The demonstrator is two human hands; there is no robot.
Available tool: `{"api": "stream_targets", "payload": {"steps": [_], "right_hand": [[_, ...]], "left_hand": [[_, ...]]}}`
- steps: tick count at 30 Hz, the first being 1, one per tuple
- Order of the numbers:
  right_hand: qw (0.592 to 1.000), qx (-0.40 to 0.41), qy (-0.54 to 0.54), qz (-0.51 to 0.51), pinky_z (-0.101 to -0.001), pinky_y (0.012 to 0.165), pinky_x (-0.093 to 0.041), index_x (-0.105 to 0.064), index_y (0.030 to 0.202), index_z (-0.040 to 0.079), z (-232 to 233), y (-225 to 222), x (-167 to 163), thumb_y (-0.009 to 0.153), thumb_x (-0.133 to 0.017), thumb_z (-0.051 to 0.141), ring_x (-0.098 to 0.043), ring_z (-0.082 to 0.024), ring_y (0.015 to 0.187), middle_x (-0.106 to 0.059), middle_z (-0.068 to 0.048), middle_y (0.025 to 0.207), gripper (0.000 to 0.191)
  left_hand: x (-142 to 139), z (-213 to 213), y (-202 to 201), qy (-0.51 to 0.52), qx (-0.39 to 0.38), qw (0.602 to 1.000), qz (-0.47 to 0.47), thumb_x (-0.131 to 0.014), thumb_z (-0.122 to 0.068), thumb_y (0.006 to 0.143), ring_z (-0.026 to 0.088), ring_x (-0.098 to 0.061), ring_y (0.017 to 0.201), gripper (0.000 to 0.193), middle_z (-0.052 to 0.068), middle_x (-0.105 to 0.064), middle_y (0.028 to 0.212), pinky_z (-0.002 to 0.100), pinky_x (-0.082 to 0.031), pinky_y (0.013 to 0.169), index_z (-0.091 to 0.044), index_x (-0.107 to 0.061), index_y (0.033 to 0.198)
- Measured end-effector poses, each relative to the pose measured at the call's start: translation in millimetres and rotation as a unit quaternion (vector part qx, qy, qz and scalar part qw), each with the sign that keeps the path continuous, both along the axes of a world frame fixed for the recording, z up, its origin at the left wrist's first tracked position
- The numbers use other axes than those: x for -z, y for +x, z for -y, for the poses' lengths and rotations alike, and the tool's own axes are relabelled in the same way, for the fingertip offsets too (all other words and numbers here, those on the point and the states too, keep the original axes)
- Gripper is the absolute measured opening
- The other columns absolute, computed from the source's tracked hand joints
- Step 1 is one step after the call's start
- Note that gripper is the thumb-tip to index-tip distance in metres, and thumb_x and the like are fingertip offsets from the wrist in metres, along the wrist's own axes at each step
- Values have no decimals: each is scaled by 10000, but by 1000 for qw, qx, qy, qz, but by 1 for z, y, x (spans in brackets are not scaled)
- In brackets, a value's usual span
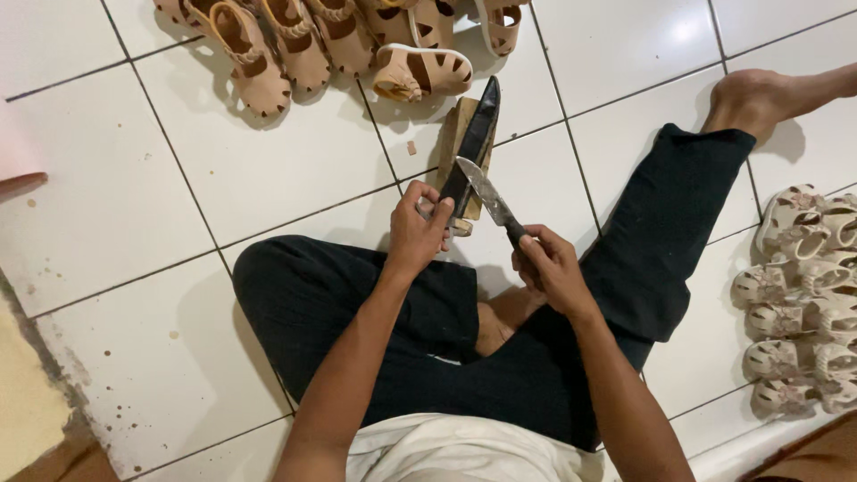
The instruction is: The person sits on a tiled floor and uses a knife to scrape and shape the edges of small shoe parts against a wooden block. They handle several shoe parts one at a time, scraping the edges and placing them aside.
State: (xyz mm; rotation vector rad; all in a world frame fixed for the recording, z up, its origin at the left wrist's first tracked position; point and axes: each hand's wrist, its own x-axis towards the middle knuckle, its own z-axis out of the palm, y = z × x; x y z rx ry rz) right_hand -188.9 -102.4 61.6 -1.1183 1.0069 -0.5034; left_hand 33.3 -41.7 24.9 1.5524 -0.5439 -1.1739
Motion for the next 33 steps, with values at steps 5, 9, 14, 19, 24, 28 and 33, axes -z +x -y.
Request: {"api": "stream_targets", "payload": {"steps": [5,9,14,19,24,28,33], "right_hand": [[988,49,-139,-51,-248,365,-335,-599,1159,-35,57,43,4,1088,-557,228,-439,-72,423,-599,-54,701,276],[998,4,-49,-30,-247,373,-366,-618,1166,-26,31,16,-19,1061,-556,232,-476,-72,437,-615,-47,681,285],[996,8,-13,-87,-244,383,-330,-620,1178,-9,-10,-5,-12,1048,-569,199,-452,-68,440,-610,-43,670,251],[951,73,-266,-138,-279,480,-431,-598,1263,35,50,47,-5,1062,-628,197,-566,-100,587,-651,-61,803,259],[709,-29,-632,-311,-386,765,-531,-639,1279,59,43,61,-14,906,-799,116,-627,-264,919,-640,-111,1064,410],[704,-74,-611,-354,-389,769,-519,-666,1287,40,18,45,-1,895,-812,94,-609,-275,910,-631,-103,1047,422],[726,-103,-586,-343,-387,778,-536,-658,1274,25,-12,11,-1,875,-795,79,-612,-287,915,-625,-105,1049,424]], "left_hand": [[-8,0,-2,16,0,999,38,-710,-177,935,114,-627,489,215,55,-630,657,300,-497,367,-51,-536,943],[-11,1,1,19,-9,1000,-6,-711,-165,926,114,-608,495,208,54,-622,663,300,-513,371,-50,-540,953],[-1,-2,1,-22,6,1000,-7,-704,-178,949,107,-607,504,233,59,-625,663,295,-516,383,-41,-515,962],[-7,0,1,-16,5,1000,1,-700,-170,944,119,-584,478,227,59,-625,658,305,-484,381,-38,-516,967],[-7,1,-1,2,-3,1000,12,-712,-171,933,113,-614,495,209,47,-615,670,304,-513,383,-49,-542,951],[1,-6,-2,-5,-12,1000,-5,-706,-166,937,109,-605,502,206,47,-608,679,298,-524,383,-51,-536,954],[-4,-4,-3,-19,-11,1000,-5,-699,-158,942,117,-590,488,204,67,-608,645,301,-511,380,-36,-535,944]]}}
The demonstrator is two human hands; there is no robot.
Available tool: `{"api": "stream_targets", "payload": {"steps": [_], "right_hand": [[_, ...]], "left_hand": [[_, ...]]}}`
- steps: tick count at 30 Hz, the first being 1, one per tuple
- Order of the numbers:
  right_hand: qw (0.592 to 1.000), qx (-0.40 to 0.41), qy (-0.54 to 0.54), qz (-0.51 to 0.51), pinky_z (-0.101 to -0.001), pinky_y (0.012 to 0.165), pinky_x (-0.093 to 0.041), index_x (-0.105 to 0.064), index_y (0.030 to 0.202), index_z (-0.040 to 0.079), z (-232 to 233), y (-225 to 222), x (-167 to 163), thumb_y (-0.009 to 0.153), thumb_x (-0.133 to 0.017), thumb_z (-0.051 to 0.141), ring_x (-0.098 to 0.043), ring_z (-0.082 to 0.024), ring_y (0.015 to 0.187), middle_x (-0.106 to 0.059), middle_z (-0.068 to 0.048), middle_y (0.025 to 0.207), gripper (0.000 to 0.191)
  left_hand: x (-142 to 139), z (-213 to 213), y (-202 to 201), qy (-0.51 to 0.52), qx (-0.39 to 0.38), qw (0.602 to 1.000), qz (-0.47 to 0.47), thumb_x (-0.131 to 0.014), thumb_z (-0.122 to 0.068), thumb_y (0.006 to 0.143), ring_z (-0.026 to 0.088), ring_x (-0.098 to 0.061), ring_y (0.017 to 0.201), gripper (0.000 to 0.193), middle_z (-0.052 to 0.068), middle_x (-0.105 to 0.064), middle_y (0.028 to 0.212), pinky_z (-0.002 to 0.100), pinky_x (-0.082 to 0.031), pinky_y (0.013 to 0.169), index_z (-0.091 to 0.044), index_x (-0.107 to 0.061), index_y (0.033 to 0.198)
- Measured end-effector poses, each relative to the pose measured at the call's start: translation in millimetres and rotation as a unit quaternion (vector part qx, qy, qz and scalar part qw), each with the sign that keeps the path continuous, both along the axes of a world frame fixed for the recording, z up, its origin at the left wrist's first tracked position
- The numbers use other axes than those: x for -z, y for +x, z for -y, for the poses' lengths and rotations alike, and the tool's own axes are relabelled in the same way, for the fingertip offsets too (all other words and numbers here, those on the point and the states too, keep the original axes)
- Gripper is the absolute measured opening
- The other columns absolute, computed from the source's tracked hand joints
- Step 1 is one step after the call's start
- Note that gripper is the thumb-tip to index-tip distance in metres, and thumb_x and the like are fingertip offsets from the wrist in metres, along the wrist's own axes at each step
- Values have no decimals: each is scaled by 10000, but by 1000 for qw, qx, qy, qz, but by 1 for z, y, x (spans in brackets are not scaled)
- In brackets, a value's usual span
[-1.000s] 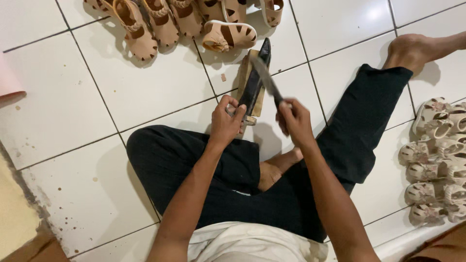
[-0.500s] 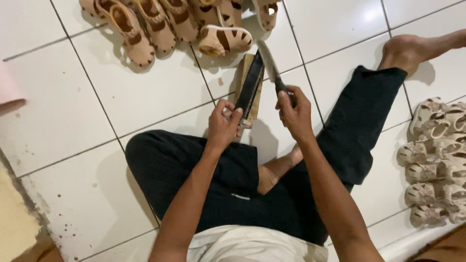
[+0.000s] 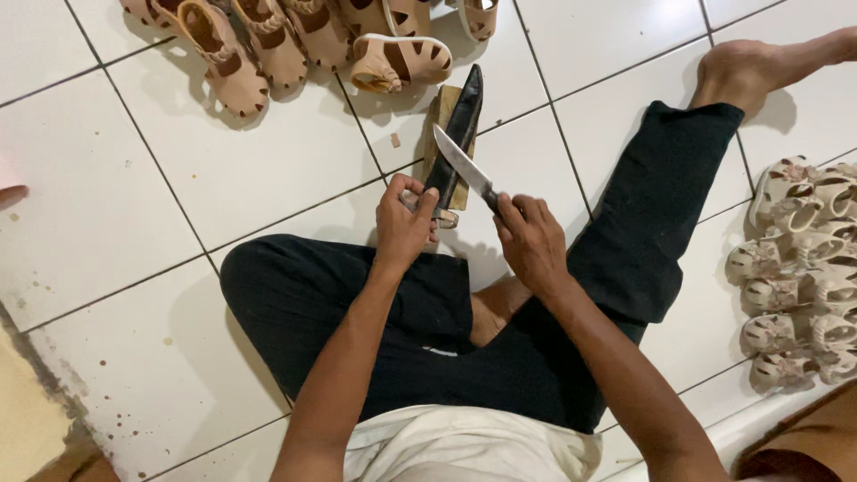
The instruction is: The person sits on a tiled floor and uses a knife to scrape and shape the edges of small shoe parts against a wooden block. They handle several shoe parts one at a time, scraping the edges and placing them aside.
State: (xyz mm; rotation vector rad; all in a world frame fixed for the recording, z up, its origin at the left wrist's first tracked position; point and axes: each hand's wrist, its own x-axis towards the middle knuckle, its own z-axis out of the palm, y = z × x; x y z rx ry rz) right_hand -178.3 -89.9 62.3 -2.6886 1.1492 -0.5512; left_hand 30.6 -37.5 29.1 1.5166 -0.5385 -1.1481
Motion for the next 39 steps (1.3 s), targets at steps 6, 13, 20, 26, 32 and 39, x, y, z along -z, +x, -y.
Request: {"api": "stream_targets", "payload": {"steps": [6,13,20,26,32,39], "right_hand": [[944,75,250,202,-336,738,-547,-582,1298,-19,-43,-60,-26,1037,-658,155,-666,-178,871,-687,-83,1033,323],[741,123,565,340,-267,496,-449,-629,1227,-14,5,-3,1,1038,-654,230,-561,-118,575,-680,-94,845,310],[996,28,-45,68,-383,678,-545,-658,1264,37,35,29,-8,904,-796,106,-668,-288,890,-647,-111,1074,392],[979,69,142,128,-337,764,-579,-634,1264,26,-50,-34,-17,915,-762,136,-700,-231,936,-671,-114,1109,388],[924,163,261,229,-308,778,-550,-548,1388,-13,-35,-54,-6,1033,-665,162,-654,-163,957,-659,-107,1092,413],[833,179,383,357,-250,571,-507,-538,1344,7,-16,-6,-4,1030,-629,211,-585,-79,692,-612,-24,887,385]], "left_hand": [[-5,-1,3,13,-11,1000,-1,-706,-164,928,116,-609,488,216,58,-613,652,306,-528,382,-37,-532,937],[-3,0,3,21,3,1000,16,-713,-168,929,125,-620,495,209,62,-614,672,318,-530,381,-42,-546,940],[2,2,2,15,1,1000,-9,-705,-156,929,130,-613,475,200,65,-633,653,312,-505,375,-46,-538,943],[-12,-5,10,18,-16,997,-66,-688,-148,943,109,-578,466,199,61,-596,646,301,-487,372,-61,-509,950],[-37,-102,123,-31,-175,984,0,-655,-180,1006,89,-528,453,133,85,-678,684,231,-406,404,-69,-583,1010],[-55,-227,219,145,-338,918,148,-678,-222,1044,191,-640,656,322,176,-674,865,337,-561,590,-2,-505,1203]]}}
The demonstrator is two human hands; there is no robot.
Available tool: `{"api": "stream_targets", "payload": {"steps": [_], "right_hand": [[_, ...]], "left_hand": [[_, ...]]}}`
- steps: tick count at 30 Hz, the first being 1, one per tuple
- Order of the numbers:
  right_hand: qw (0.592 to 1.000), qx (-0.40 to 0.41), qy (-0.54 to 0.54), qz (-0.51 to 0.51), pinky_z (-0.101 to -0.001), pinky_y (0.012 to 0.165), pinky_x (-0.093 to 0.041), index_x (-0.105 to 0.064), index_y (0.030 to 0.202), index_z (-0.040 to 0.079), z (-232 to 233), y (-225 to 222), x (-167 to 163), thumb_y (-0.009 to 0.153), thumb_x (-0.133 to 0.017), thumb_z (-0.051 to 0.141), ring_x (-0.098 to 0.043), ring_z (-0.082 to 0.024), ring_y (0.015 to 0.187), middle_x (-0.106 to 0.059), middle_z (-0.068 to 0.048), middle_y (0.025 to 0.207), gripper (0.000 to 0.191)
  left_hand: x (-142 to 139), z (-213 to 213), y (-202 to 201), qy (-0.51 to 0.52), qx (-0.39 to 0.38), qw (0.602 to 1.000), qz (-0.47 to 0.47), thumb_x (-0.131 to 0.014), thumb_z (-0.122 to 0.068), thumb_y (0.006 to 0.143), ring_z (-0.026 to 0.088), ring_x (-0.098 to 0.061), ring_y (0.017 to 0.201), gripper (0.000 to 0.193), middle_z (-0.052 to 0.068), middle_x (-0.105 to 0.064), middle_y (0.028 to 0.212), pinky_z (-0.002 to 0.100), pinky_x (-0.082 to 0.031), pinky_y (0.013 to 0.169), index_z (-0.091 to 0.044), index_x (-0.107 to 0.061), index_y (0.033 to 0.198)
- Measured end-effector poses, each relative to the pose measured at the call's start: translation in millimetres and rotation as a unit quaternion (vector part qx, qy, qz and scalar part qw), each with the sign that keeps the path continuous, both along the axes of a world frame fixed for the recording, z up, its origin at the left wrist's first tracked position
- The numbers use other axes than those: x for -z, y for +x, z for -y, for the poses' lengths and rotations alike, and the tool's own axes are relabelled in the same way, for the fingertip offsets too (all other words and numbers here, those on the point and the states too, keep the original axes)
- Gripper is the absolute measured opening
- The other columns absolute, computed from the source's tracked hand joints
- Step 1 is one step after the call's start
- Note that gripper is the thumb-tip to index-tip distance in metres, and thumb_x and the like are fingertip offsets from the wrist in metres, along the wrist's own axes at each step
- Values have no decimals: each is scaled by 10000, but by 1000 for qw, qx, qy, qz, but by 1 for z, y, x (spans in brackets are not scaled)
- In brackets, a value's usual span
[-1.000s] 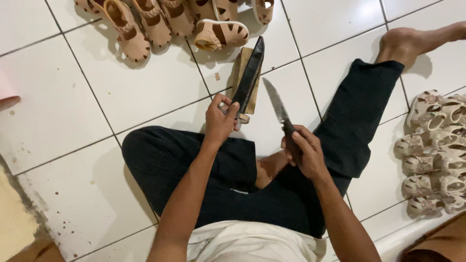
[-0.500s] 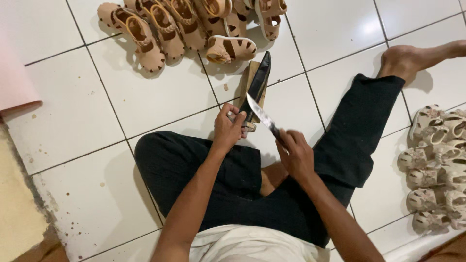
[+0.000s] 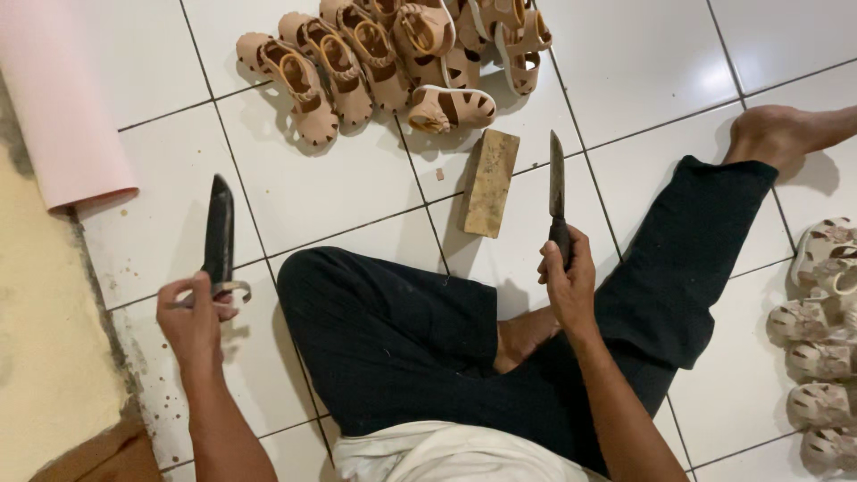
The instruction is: The person sits on a tiled floor and uses a knife to scrape and shape the edges of small shoe parts against a wooden block. They handle several shoe parts one at a time, scraping the edges and placing them aside.
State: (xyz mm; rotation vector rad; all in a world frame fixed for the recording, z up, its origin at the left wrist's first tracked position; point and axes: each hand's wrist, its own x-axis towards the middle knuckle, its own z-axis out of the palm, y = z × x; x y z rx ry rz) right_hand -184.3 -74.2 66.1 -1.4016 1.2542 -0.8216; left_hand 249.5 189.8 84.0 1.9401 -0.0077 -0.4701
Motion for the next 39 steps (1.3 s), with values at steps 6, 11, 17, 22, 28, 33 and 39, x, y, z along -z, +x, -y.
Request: {"api": "stream_targets", "payload": {"steps": [6,11,17,22,28,33,39], "right_hand": [[993,29,45,-105,-264,500,-428,-650,1227,10,-1,4,0,963,-731,203,-513,-103,580,-567,-43,739,336],[996,36,76,-5,-237,495,-477,-615,1221,30,-5,-8,25,975,-676,210,-576,-65,620,-610,2,784,311],[995,66,80,1,-237,519,-477,-625,1220,36,-3,-21,49,959,-680,215,-556,-74,610,-617,-5,785,320],[993,63,95,22,-245,533,-481,-636,1217,30,3,-25,56,974,-675,218,-562,-77,621,-624,-23,787,310],[992,52,96,57,-238,485,-485,-604,1186,13,14,-12,24,990,-658,197,-621,-86,664,-656,-57,823,274],[992,34,97,75,-237,413,-493,-608,1116,-7,26,19,-13,924,-738,217,-687,-109,709,-740,-88,1045,322],[958,15,-203,-205,-350,593,-603,-552,1239,-64,8,66,-17,792,-876,373,-735,-270,840,-688,-217,1086,704]], "left_hand": [[7,67,-28,181,177,926,281,-731,-222,958,336,-598,1212,590,201,-548,1408,458,-509,966,-8,-503,1458],[36,249,-87,117,487,788,358,-736,-255,912,433,-352,1412,703,252,-366,1577,524,-294,1170,-46,-438,1513],[45,369,-120,206,417,599,653,-738,-142,859,323,-437,1418,755,132,-428,1604,530,-305,1213,-136,-459,1561],[40,372,-110,174,545,680,459,-750,-191,851,379,-575,1225,484,143,-614,1318,547,-404,1127,-62,-585,1287],[-9,307,-74,36,519,845,124,-749,-275,839,250,-688,946,442,96,-697,1035,376,-532,822,-32,-618,1184],[-39,234,-74,-91,533,841,-21,-726,-326,827,167,-650,976,526,59,-678,1070,314,-547,867,-59,-622,1268],[-38,154,-99,-165,470,862,-88,-764,-330,819,160,-640,991,549,73,-668,1073,320,-543,896,-26,-621,1252]]}}
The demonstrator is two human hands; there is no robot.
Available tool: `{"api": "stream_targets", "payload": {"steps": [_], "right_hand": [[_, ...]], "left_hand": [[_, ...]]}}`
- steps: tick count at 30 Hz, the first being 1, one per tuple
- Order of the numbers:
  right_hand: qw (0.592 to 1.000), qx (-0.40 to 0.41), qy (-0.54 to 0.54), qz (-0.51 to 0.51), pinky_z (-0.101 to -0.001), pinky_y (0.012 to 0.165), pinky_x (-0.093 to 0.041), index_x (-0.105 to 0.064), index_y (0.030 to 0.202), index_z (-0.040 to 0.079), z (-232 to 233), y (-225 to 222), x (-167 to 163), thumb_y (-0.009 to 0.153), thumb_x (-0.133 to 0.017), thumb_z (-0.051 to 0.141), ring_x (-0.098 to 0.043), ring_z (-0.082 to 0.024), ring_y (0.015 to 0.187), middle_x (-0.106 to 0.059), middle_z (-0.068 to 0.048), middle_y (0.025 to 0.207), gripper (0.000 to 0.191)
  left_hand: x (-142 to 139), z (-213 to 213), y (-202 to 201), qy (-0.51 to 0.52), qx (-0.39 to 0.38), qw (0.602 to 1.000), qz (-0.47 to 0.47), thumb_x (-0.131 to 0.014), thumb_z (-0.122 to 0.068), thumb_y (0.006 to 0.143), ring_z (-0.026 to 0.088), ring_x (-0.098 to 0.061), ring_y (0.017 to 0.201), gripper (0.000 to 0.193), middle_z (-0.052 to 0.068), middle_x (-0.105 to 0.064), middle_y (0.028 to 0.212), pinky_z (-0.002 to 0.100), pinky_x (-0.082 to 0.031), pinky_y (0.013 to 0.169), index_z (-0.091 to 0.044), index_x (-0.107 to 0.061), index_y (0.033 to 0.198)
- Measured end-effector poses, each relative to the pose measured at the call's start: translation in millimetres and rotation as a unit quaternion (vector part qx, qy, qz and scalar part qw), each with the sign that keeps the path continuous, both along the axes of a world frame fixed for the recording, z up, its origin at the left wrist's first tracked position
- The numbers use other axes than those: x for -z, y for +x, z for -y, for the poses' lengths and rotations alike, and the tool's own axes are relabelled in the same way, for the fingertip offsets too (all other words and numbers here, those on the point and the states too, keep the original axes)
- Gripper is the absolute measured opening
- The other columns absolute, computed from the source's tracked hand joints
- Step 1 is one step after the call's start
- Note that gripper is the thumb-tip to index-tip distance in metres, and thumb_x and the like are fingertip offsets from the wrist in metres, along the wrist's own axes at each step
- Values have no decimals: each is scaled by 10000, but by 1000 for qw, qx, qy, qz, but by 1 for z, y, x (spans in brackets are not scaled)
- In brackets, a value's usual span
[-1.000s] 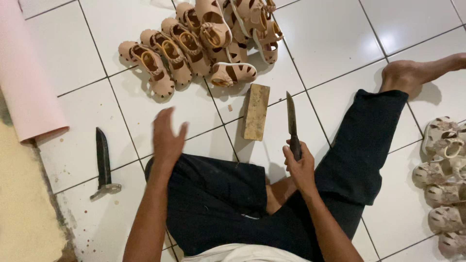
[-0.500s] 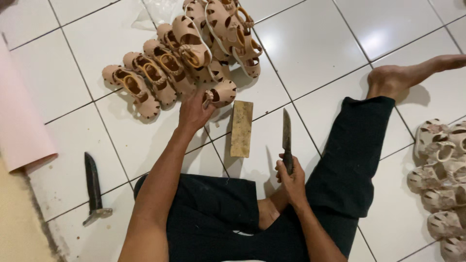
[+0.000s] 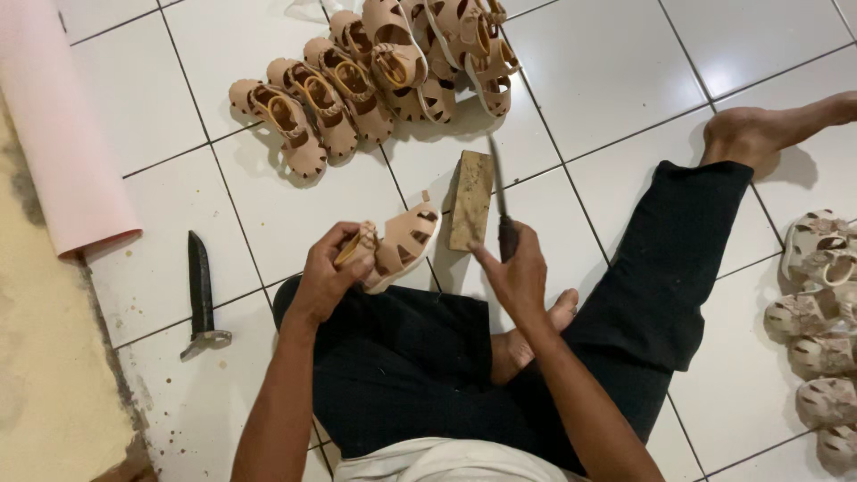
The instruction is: The person sits on a tiled floor and uses a knife to scrape and shape the edges of small shoe parts against a wooden block. They handle several shoe parts one at a time, scraping the edges and placing them aside.
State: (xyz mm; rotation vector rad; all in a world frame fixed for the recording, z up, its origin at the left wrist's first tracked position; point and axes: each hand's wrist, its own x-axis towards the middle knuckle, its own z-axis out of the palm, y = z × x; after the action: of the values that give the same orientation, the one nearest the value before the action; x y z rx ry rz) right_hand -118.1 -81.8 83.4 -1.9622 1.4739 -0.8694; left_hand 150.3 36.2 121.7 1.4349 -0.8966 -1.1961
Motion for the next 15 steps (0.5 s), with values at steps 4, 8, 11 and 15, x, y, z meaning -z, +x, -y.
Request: {"api": "stream_targets", "payload": {"steps": [4,8,11,15], "right_hand": [[997,-13,3,-71,-450,576,-576,-447,1317,-147,-9,28,10,698,-902,428,-728,-372,760,-706,-232,959,959],[982,-26,135,-133,-444,668,-581,-537,1167,-36,-5,34,16,823,-836,412,-743,-354,781,-731,-212,912,639],[986,-43,102,-128,-451,669,-582,-535,1188,-39,-7,29,15,824,-835,402,-739,-362,785,-728,-229,921,645],[997,-68,44,-13,-440,766,-608,-554,1288,-52,-16,7,-4,940,-808,400,-749,-331,955,-729,-240,1092,624]], "left_hand": [[13,-45,-15,-8,-44,997,-57,-782,-313,844,155,-631,1057,531,80,-679,1130,315,-518,940,-13,-616,1249],[15,-71,-17,-5,-49,998,-45,-785,-300,818,157,-650,1056,527,73,-687,1127,314,-541,934,-17,-636,1236],[8,-75,-12,-4,-22,999,-37,-794,-306,801,153,-658,1062,534,71,-694,1135,313,-549,934,-25,-642,1228],[-2,-57,-14,12,71,997,-21,-813,-323,768,145,-677,1041,548,58,-703,1131,312,-570,924,-39,-650,1208]]}}
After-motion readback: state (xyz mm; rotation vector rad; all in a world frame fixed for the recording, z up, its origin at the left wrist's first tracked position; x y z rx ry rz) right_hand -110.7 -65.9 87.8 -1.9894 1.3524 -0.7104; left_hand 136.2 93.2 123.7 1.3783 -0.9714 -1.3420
